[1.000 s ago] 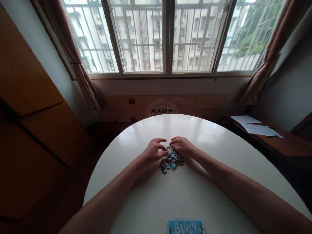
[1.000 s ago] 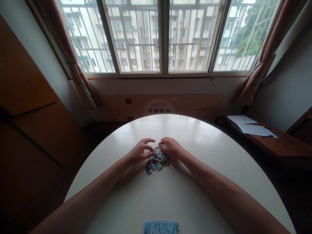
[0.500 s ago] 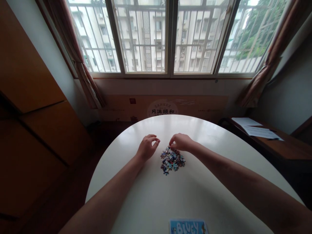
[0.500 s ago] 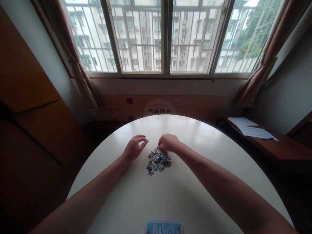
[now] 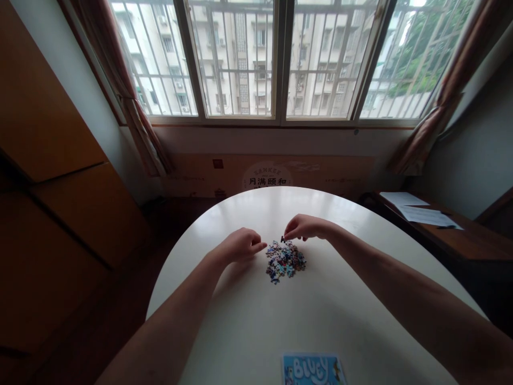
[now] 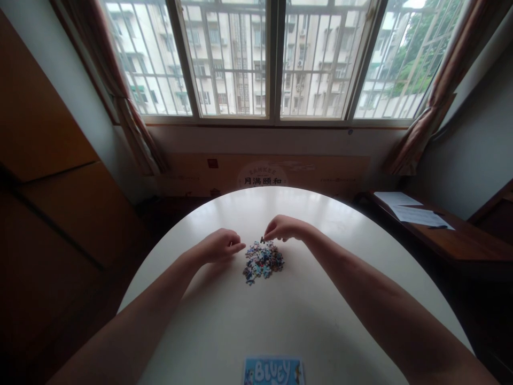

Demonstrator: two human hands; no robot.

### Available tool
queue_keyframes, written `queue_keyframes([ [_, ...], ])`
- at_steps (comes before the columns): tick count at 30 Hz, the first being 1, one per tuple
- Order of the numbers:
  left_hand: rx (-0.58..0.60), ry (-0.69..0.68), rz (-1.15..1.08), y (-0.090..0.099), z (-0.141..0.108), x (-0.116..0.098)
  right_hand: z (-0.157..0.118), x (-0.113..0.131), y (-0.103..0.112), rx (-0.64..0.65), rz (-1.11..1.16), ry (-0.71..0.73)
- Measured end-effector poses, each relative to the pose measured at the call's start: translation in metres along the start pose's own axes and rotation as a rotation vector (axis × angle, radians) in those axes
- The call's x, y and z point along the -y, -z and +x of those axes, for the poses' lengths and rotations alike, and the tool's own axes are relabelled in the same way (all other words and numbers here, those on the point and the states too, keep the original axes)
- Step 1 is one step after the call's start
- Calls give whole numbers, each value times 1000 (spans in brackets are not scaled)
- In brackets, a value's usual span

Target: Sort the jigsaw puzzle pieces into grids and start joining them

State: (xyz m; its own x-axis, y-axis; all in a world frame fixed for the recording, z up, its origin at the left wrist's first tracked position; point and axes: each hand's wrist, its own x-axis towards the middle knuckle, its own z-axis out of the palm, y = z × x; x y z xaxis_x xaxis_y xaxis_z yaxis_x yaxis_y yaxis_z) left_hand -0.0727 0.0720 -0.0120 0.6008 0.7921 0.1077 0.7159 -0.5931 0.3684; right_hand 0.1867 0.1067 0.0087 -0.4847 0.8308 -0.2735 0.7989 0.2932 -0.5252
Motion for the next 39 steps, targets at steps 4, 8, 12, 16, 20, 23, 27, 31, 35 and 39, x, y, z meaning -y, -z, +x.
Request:
queue_keyframes([
  [4,140,73,43,8,-2,-8,-12,-2,0,32,17,0],
  [8,294,105,11,15,-5,-18,-27,8,-9,-178,-64,20],
  [12,368,108,23,16,-7,-28,-58,23,-33,-248,-121,169],
  [16,358,64,38,11,-6,-30,-85,29,-67,-250,-215,459],
  [20,333,51,43,6,-5,-27,-94,29,-85,-232,-356,512],
  [23,315,50,30,5,-5,-24,-97,28,-86,-228,-369,520],
  [27,290,54,23,4,-5,-19,-102,25,-85,-233,-315,495],
  [31,292,71,18,5,-6,-17,-104,23,-88,-262,-315,407],
  [35,312,81,17,7,-6,-19,-105,27,-91,-278,-277,309],
  [39,305,72,10,8,-6,-22,-105,31,-90,-237,-208,232],
])
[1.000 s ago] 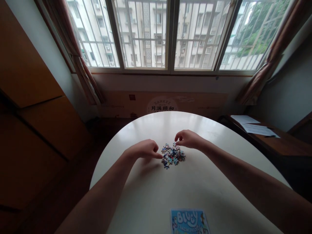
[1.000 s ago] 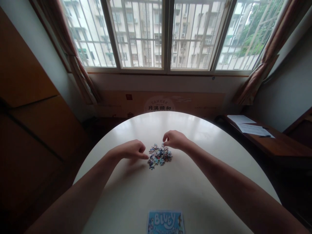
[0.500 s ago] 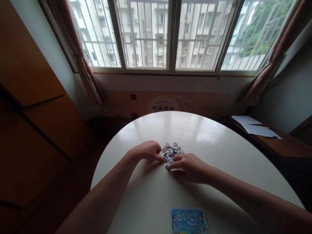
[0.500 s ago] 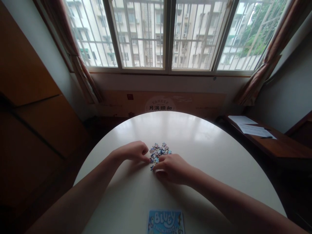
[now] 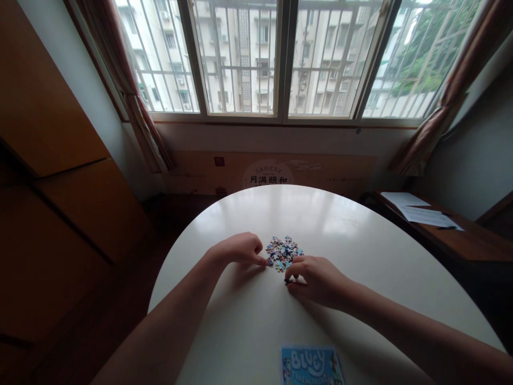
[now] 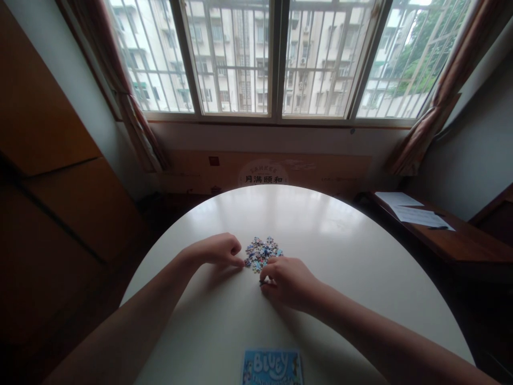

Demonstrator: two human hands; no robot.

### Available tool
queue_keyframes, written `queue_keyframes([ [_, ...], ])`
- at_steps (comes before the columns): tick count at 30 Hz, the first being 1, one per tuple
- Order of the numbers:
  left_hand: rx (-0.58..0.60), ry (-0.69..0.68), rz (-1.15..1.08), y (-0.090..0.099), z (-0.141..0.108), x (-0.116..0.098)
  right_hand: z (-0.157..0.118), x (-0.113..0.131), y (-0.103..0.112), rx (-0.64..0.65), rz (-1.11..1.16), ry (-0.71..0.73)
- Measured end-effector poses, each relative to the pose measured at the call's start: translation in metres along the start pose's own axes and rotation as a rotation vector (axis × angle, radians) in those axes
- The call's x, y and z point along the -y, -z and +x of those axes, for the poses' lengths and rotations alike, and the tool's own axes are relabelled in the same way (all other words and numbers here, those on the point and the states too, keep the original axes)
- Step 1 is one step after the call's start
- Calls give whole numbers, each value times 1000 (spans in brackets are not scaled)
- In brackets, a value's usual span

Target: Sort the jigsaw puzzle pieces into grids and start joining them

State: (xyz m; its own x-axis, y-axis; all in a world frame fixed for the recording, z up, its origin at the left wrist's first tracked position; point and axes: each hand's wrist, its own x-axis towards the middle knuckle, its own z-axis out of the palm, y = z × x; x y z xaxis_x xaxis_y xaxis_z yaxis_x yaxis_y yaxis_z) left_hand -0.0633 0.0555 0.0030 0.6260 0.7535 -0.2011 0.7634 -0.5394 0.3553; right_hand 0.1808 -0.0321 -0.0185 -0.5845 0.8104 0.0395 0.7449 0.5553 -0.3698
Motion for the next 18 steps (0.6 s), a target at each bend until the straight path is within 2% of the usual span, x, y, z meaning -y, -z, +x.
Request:
queue_keyframes([
  [11,-152,-101,92,7,-10,-20,-3,-3,5,45,18,-75],
  [18,-158,-61,236,1,-10,-36,-1,-3,11,71,99,-95],
])
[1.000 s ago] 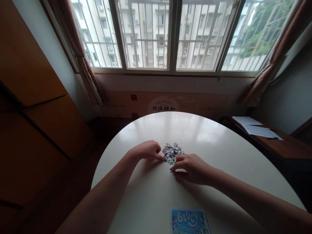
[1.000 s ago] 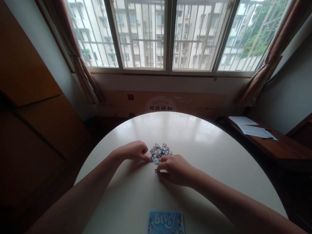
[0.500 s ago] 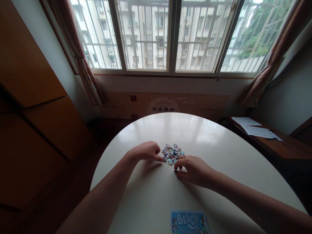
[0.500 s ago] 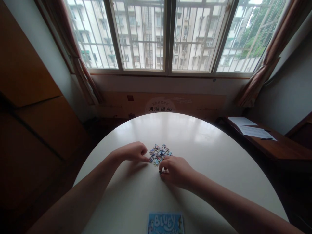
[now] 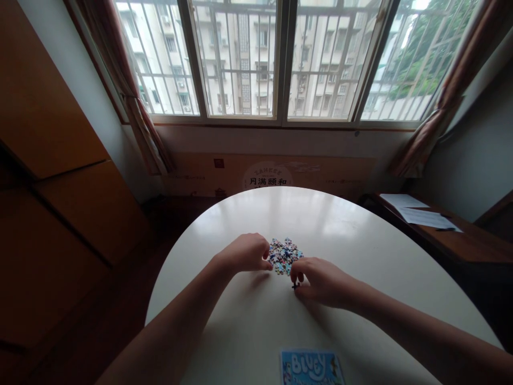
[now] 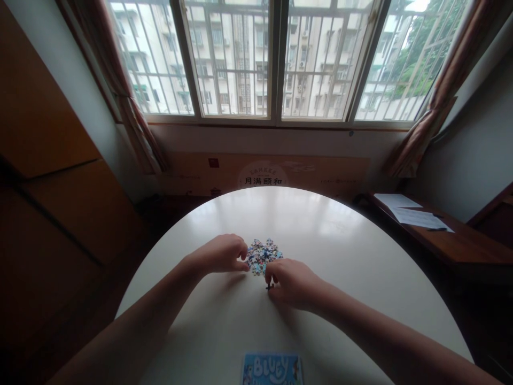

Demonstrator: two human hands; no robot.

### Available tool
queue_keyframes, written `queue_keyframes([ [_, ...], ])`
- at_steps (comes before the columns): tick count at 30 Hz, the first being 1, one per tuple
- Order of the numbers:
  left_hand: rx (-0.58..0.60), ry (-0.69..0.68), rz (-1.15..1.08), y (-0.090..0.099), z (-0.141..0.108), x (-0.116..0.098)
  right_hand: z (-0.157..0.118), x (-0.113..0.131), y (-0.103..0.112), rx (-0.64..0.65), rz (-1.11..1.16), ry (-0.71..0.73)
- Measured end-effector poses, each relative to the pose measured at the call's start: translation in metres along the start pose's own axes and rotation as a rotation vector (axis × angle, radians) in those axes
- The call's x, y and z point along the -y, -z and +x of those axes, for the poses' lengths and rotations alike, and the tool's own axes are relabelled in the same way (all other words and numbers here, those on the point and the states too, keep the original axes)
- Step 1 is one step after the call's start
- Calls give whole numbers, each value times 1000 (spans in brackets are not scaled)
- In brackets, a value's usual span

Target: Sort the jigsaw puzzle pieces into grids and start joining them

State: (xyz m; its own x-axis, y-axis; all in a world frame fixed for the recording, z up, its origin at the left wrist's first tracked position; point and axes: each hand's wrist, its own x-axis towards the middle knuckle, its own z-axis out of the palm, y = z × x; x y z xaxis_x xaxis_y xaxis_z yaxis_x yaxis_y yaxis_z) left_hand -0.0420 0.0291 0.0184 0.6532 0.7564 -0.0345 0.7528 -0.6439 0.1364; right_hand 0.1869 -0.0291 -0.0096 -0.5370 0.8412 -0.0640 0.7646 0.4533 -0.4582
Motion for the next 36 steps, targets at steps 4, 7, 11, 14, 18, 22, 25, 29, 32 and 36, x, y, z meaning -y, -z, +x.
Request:
queue_keyframes([
  [4,3,30,29,-2,1,-5,-1,-5,0,31,103,-28],
  [7,3,43,38,-3,2,-7,0,-12,4,34,179,-4],
  [11,27,34,47,-2,2,-8,12,-26,14,-24,299,30],
  [14,49,29,49,-2,1,-8,33,-37,21,-95,370,19],
  [18,58,27,27,-1,0,-5,61,-46,19,-137,361,19],
  [22,104,16,-29,1,-1,2,70,-51,17,-261,259,9],
  [25,163,35,-94,2,-1,6,63,-59,18,-383,191,-26],
  [29,212,67,-180,2,0,11,54,-71,16,-428,172,-57],
  [32,190,49,-198,1,1,14,52,-75,9,-429,166,-55],
  [36,136,-22,-170,-2,3,17,53,-74,2,-444,142,-19],
])
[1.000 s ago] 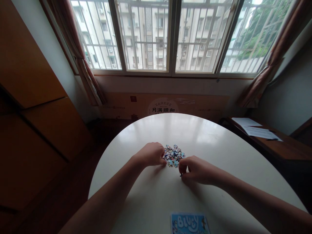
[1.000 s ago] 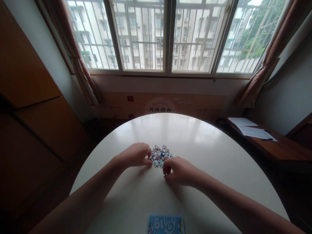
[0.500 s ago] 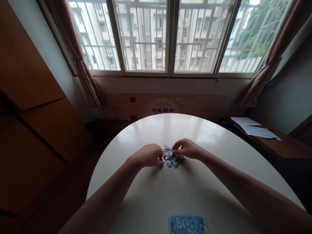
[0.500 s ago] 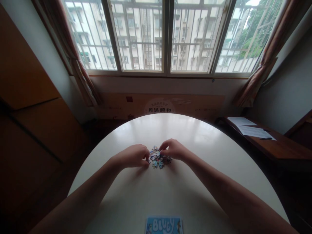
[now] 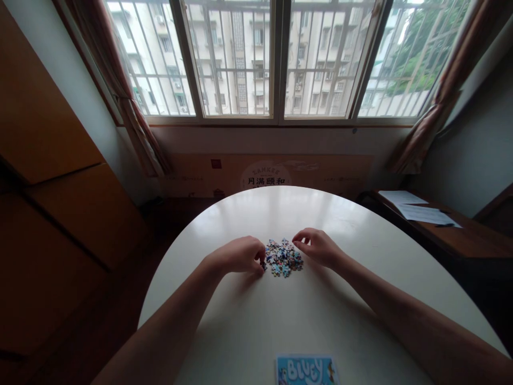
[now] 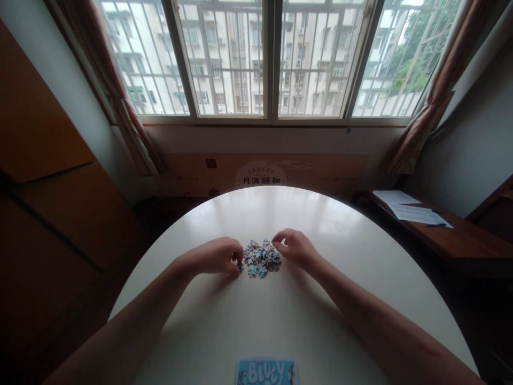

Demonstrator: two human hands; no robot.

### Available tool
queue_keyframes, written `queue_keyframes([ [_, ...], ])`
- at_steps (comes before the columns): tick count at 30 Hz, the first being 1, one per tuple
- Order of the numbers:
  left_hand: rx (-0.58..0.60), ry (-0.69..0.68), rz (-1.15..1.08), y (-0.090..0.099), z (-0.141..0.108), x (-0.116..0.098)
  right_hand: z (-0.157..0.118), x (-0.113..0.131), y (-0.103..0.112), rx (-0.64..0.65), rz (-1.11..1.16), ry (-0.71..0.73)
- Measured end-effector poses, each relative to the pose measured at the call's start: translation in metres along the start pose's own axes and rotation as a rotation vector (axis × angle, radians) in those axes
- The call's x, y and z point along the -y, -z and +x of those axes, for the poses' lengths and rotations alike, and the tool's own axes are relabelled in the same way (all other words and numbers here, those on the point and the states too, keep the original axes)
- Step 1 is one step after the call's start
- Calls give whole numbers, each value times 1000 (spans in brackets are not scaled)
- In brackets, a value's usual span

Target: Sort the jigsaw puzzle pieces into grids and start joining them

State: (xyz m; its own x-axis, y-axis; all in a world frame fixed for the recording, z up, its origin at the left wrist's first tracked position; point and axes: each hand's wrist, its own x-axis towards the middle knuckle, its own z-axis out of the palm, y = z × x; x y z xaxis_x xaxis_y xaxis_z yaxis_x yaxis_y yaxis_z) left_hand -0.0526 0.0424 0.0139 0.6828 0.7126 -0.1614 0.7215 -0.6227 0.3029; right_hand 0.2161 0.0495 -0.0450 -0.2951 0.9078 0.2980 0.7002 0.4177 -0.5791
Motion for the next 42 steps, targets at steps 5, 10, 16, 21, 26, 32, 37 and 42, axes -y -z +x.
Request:
queue_keyframes([
  [5,-69,-75,8,-3,4,2,0,-3,-5,-49,-23,35],
  [10,-143,-115,22,-9,9,3,0,-8,-7,-104,-37,64],
  [16,-288,-106,54,-18,18,6,1,-11,-18,-117,-39,106],
  [21,-559,63,-14,-17,18,12,-2,-13,-11,-40,-27,158],
  [26,-191,-16,10,-19,13,25,-8,-14,6,401,-114,166],
  [32,71,37,65,-27,16,19,-14,-3,-7,438,-210,163],
  [37,53,33,85,-31,17,10,-14,10,-21,424,-237,177],
  [42,2,18,-81,-25,15,25,-14,16,-24,395,-238,175],
])
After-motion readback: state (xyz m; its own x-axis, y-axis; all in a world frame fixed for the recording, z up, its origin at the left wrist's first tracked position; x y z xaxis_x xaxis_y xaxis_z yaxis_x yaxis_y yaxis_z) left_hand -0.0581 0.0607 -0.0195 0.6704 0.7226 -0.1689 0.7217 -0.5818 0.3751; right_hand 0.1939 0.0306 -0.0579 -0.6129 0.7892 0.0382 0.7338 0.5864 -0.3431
